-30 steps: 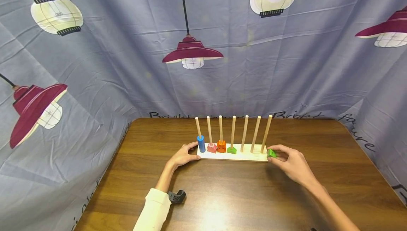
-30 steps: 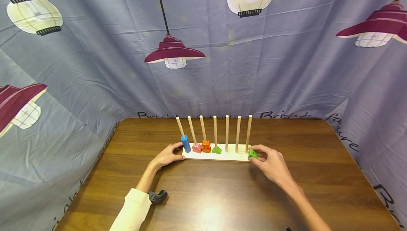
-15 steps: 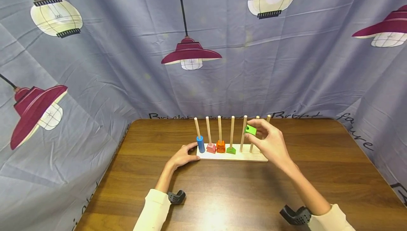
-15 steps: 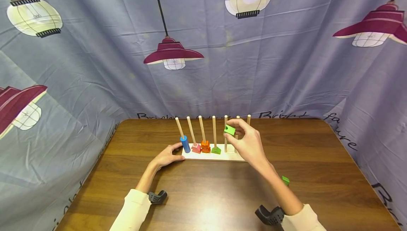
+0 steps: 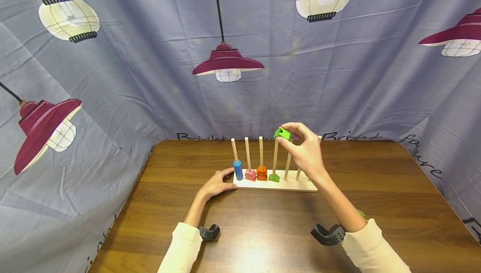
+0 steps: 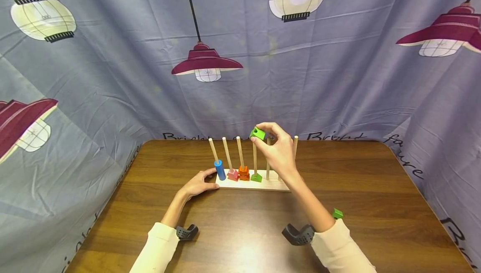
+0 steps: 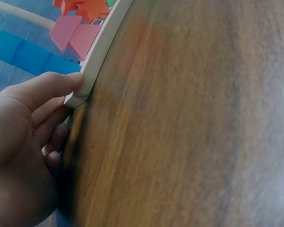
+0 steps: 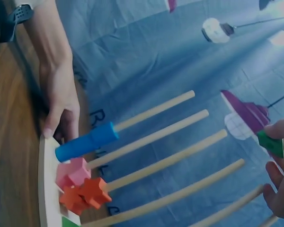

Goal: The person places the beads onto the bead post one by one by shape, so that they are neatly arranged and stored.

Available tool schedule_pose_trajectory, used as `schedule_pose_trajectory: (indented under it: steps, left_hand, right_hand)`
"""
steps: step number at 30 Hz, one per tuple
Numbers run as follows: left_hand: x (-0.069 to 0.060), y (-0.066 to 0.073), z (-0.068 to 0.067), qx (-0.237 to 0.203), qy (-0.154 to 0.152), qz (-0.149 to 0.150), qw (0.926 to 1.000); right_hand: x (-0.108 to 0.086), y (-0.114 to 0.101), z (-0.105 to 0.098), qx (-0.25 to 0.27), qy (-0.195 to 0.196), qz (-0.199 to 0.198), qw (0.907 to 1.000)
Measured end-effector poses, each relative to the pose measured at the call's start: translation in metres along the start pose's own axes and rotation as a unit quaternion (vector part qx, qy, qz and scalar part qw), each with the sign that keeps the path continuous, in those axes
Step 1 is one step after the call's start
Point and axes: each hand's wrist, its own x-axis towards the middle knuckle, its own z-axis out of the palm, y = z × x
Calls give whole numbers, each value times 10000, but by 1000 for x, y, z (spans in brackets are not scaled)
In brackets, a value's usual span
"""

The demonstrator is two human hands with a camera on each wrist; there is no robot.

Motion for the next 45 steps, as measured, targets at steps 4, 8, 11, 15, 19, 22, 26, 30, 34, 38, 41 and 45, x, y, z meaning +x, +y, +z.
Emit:
schedule_pose_trajectory:
  steps: [4,8,11,15,19,22,26,30,34,38,41,45]
  left_hand:
    - [0,1,0,9,-20,-6,10000]
    - [-1,1,1,11,-32,-9,10000]
    - [-1,0,1,15,-16,-4,10000]
    - [-1,-1,1,13,-1,0,10000]
    - [-2,-1,2,4,9,-4,10000]
    - [-2,-1,2,12,7,-12,10000]
    - [-3,-1,2,21,14,-34,10000]
    - [-2,-2,2,39,14,1,10000]
    - [-2,-3,2,37,4,34,10000]
    - [-2,-2,1,11,-7,42,10000]
    - [-2,-1,0,-1,-31,42,10000]
    - [-1,-2,-1,25,-51,36,10000]
  right_hand:
    - [1,6,4,91,3,333,9994]
    - [0,21,6,155,56,542,9984]
    - [-1,28,8,302,136,653,9973]
    - [-3,33,12,430,260,806,9955]
    - [-5,39,15,416,194,972,9942]
    - [-9,44,18,485,176,1155,9920]
    - [-18,54,22,508,197,1467,9877]
    - [-31,71,26,474,148,1889,9807]
    - [-44,93,31,452,80,2345,9710]
    - [-55,115,34,210,-37,2625,9647]
    - [-62,125,34,149,-132,2770,9606]
    - [-67,134,34,131,-225,2866,9577]
